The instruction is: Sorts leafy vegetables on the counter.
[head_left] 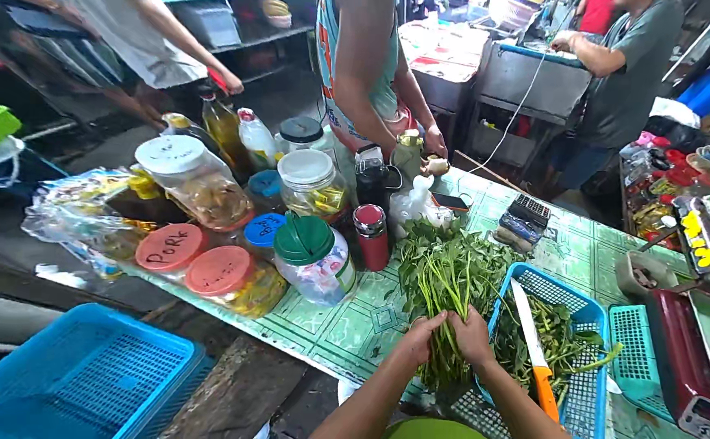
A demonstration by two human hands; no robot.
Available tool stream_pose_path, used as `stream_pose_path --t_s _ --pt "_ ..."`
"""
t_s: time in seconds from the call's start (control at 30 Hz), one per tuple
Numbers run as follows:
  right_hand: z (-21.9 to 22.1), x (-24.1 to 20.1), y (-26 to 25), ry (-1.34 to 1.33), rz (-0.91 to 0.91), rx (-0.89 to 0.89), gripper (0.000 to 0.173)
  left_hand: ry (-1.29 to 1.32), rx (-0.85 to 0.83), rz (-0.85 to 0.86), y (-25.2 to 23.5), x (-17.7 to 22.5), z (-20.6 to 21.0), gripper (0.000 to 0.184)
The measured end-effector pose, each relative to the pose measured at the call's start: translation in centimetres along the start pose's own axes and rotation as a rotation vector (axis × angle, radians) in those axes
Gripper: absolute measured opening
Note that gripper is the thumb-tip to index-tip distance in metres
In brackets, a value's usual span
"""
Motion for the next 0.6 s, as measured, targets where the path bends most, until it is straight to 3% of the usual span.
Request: stream_pose_path --t_s 0.1,0.2,0.3,0.4,0.6 --pt "-0.2 -0.3 0.3 -0.189 -0.020 0.083 0.035 0.000 0.083 -0.046 -0.8 0.5 -0.8 0.041" --pt "0.4 -0.8 1.3 -0.563 0.001 0.059 0.026 0.054 0.043 -0.088 -1.5 0.7 -1.3 0.027" --pt "0.5 -1.1 2.5 -0.764 0.043 0.018 0.024 0.072 0.029 -0.104 -0.9 1.4 -0.8 0.020" --pt "-0.6 -1.4 3.7 -0.810 0.049 0.028 0.021 0.069 0.060 -0.084 -1.1 2.4 -0.2 0.027" --pt "-6.7 1.1 7.1 -0.688 -0.020 0.097 0.015 0.102 0.131 -0.056 -2.4 4.4 0.5 0.014"
Point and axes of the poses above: each hand's wrist, its own y-axis away from the middle knuckle, its own z-axis out of the palm, x = y × z, the point moved 9 cm from there along -y, towards the middle knuckle, and after that the axes turned 7 degrees about x, right-handed, at the moved point
